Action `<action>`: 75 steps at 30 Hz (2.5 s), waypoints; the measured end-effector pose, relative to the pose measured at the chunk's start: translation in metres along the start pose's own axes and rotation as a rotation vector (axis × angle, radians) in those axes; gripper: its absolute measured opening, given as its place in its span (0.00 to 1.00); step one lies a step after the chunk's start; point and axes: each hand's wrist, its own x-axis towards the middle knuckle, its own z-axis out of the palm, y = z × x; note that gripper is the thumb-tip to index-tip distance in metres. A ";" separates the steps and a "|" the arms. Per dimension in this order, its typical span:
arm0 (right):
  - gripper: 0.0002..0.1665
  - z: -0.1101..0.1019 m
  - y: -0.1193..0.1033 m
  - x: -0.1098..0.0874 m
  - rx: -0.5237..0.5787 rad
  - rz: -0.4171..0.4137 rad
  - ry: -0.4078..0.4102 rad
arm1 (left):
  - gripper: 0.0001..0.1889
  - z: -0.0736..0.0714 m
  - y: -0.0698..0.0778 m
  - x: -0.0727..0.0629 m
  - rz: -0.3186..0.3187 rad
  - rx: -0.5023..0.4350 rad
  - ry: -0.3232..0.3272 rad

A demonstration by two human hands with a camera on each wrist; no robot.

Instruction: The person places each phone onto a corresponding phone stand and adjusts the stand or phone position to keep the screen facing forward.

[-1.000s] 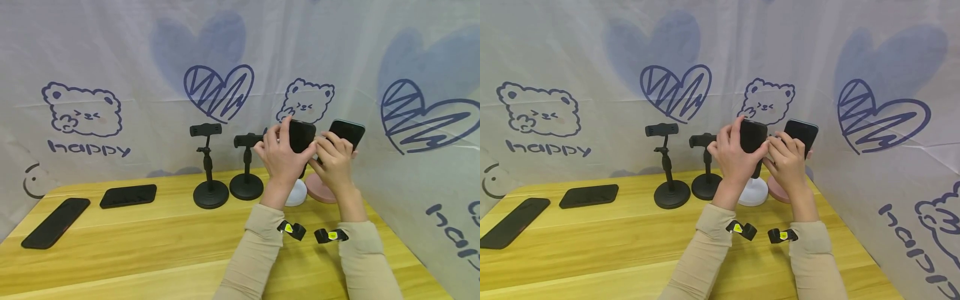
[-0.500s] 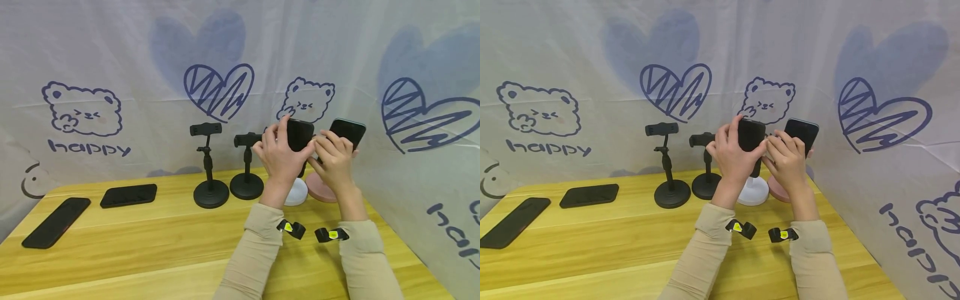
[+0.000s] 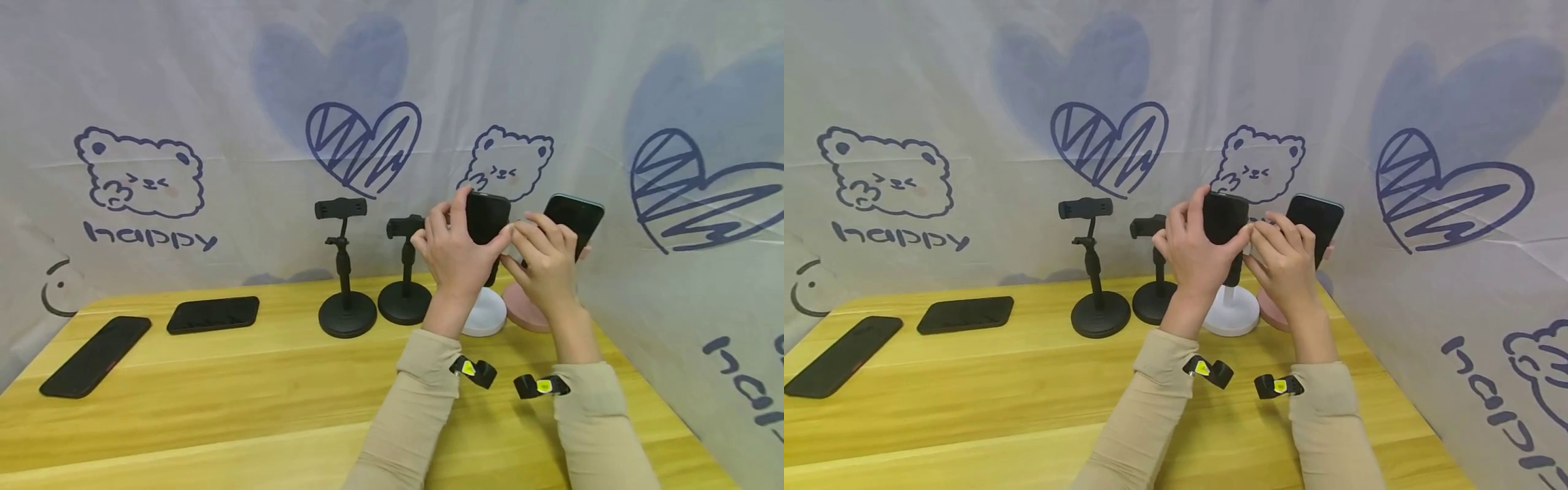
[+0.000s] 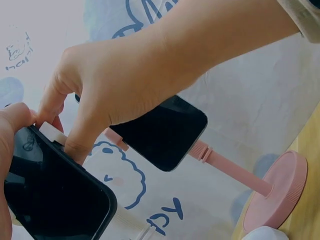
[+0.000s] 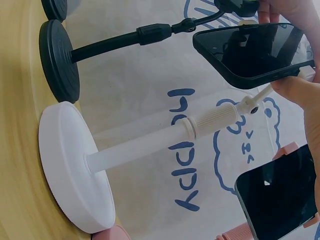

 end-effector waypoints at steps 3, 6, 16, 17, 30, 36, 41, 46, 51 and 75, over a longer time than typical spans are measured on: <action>0.13 0.000 0.000 0.001 -0.005 -0.004 0.004 | 0.42 0.000 -0.001 0.001 0.004 0.002 -0.008; 0.12 -0.001 -0.001 0.001 -0.006 -0.008 -0.002 | 0.43 0.000 -0.003 0.000 0.004 -0.006 -0.025; 0.14 -0.003 0.000 0.001 -0.001 0.020 -0.024 | 0.44 0.000 -0.005 0.000 0.021 -0.028 -0.031; 0.14 -0.003 0.000 0.001 -0.002 0.024 -0.029 | 0.44 0.000 -0.005 0.000 0.020 -0.029 -0.032; 0.15 -0.002 0.001 0.001 -0.002 0.031 0.003 | 0.45 -0.006 -0.007 0.004 0.054 -0.021 -0.105; 0.18 -0.003 0.000 -0.001 0.004 0.027 0.016 | 0.44 -0.013 -0.012 0.007 0.076 -0.049 -0.171; 0.17 -0.003 0.001 -0.001 0.005 0.023 0.012 | 0.43 -0.017 -0.015 0.008 0.086 -0.070 -0.216; 0.18 -0.004 0.000 -0.001 0.003 0.024 0.009 | 0.43 -0.017 -0.016 0.009 0.087 -0.072 -0.235; 0.19 -0.004 -0.001 0.000 -0.010 0.021 -0.004 | 0.43 -0.017 -0.015 0.009 0.082 -0.067 -0.220; 0.16 -0.005 0.002 0.004 -0.007 0.053 -0.019 | 0.46 -0.021 -0.019 0.014 0.136 0.004 -0.290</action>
